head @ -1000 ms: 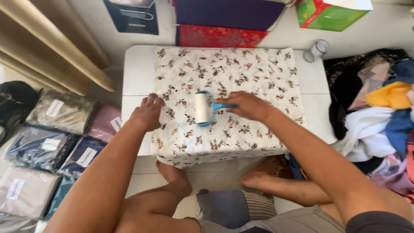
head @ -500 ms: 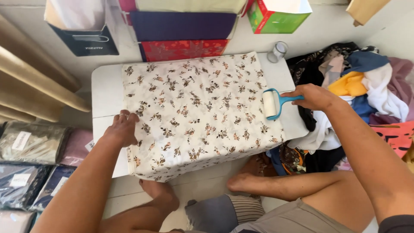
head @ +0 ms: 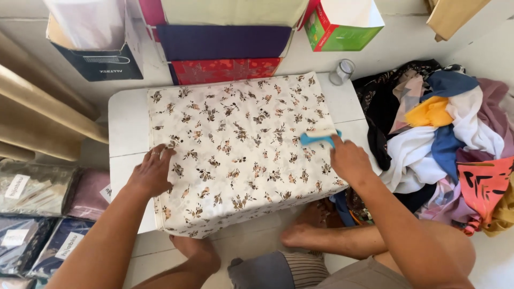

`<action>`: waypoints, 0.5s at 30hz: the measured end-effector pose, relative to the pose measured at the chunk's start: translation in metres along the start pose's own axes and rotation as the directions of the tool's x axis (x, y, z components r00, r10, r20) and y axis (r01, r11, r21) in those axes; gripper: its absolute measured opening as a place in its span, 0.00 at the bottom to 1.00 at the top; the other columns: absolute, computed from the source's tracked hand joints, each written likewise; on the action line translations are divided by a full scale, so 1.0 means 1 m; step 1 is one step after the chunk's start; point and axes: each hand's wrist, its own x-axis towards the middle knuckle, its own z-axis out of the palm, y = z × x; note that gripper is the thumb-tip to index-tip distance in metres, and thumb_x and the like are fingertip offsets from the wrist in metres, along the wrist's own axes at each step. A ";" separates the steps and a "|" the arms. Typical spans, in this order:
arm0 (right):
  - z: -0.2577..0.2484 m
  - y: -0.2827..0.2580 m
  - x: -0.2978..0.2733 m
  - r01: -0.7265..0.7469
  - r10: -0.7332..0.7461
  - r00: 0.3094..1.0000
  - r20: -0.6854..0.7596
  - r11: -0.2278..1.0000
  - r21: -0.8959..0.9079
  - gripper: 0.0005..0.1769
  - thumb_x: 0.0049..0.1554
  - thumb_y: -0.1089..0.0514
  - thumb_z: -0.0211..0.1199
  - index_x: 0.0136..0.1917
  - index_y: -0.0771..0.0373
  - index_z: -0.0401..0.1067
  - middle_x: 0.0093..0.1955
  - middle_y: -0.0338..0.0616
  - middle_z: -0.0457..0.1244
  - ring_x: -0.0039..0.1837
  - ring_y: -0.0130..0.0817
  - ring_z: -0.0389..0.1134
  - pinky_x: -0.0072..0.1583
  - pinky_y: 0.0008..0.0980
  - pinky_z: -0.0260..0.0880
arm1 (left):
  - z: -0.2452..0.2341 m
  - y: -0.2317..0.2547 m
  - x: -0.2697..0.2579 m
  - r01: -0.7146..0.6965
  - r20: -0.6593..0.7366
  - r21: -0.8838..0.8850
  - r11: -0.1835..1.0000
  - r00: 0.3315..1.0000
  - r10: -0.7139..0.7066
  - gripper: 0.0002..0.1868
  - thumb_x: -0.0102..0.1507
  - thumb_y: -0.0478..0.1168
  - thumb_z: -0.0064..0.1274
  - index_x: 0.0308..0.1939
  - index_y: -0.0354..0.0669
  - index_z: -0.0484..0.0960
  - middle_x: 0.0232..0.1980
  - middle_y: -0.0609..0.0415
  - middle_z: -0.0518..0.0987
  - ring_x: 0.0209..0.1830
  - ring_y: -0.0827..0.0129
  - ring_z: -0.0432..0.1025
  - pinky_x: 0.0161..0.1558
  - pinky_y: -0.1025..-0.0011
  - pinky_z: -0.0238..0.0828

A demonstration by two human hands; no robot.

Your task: Picking up a garment, cleaning it with a lint roller, and folding it neatly on a surface.

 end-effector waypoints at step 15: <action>-0.016 -0.025 0.203 0.105 -0.061 0.982 -0.176 0.961 0.254 0.30 0.65 0.51 0.51 0.78 0.58 0.61 0.58 0.70 0.67 0.57 0.69 0.71 0.53 0.63 0.76 | -0.002 -0.007 0.002 -0.020 0.025 -0.133 0.991 0.999 0.023 0.50 0.49 0.36 0.73 0.73 0.47 0.65 0.79 0.37 0.56 0.79 0.36 0.53 0.60 0.40 0.75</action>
